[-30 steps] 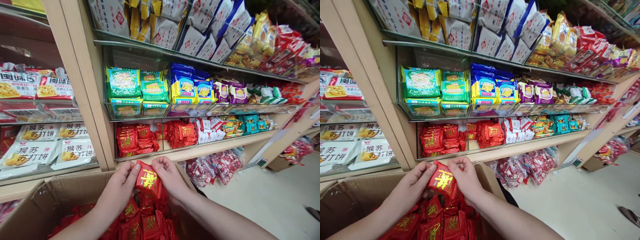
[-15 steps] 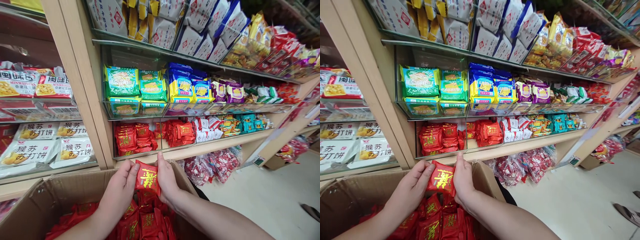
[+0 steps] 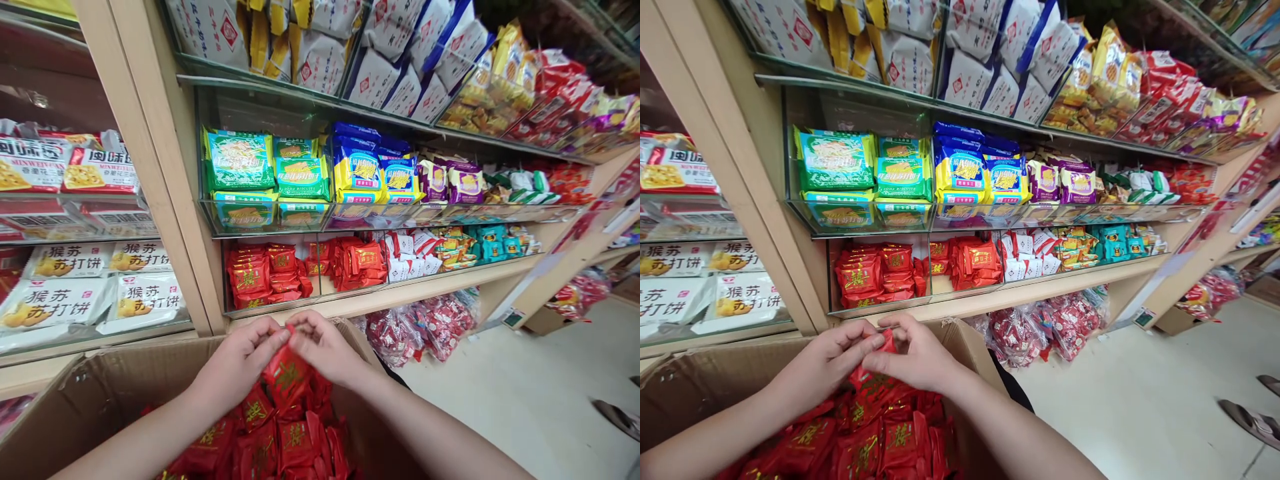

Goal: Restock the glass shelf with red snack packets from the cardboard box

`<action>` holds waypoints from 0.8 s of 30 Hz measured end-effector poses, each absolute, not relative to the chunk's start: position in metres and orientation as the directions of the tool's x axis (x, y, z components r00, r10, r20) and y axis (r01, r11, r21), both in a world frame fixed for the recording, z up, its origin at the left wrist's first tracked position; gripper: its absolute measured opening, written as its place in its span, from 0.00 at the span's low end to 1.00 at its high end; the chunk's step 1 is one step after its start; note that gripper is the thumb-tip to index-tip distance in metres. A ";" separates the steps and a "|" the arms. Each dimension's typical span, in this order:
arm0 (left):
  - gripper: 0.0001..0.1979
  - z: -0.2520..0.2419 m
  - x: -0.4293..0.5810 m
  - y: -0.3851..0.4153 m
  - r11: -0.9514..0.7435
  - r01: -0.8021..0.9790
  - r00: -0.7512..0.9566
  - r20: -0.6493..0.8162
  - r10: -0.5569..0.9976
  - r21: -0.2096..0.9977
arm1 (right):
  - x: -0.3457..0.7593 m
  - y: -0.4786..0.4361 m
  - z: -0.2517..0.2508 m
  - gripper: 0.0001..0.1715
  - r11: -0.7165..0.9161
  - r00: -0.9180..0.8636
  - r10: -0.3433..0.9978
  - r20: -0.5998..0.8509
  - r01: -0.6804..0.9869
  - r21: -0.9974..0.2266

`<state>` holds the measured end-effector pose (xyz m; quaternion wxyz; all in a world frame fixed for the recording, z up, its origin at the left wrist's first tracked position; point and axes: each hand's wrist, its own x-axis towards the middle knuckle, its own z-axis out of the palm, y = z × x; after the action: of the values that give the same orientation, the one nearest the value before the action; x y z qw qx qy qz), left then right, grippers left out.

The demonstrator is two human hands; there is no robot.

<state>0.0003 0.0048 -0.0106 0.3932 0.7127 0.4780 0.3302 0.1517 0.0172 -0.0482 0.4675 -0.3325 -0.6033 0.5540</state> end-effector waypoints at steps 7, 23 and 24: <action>0.22 -0.016 0.007 -0.005 -0.068 0.192 0.191 0.031 0.981 0.979 | 0.149 0.007 -0.036 0.17 -0.010 -0.266 0.960 0.092 -0.359 -0.933; 0.09 -0.042 0.005 -0.003 -0.049 0.550 0.390 -0.204 0.898 0.834 | 0.147 0.097 0.004 0.19 0.369 -0.068 0.849 0.525 0.786 -0.495; 0.08 -0.042 0.008 -0.008 -0.095 0.581 0.415 -0.194 0.889 0.809 | 0.141 0.104 0.004 0.20 0.350 -0.082 0.865 0.496 0.805 -0.478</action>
<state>0.0075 -0.0078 -0.0419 0.4374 0.7186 0.5112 0.1761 0.1407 0.1041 0.0037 0.3687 -0.5685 -0.7344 0.0404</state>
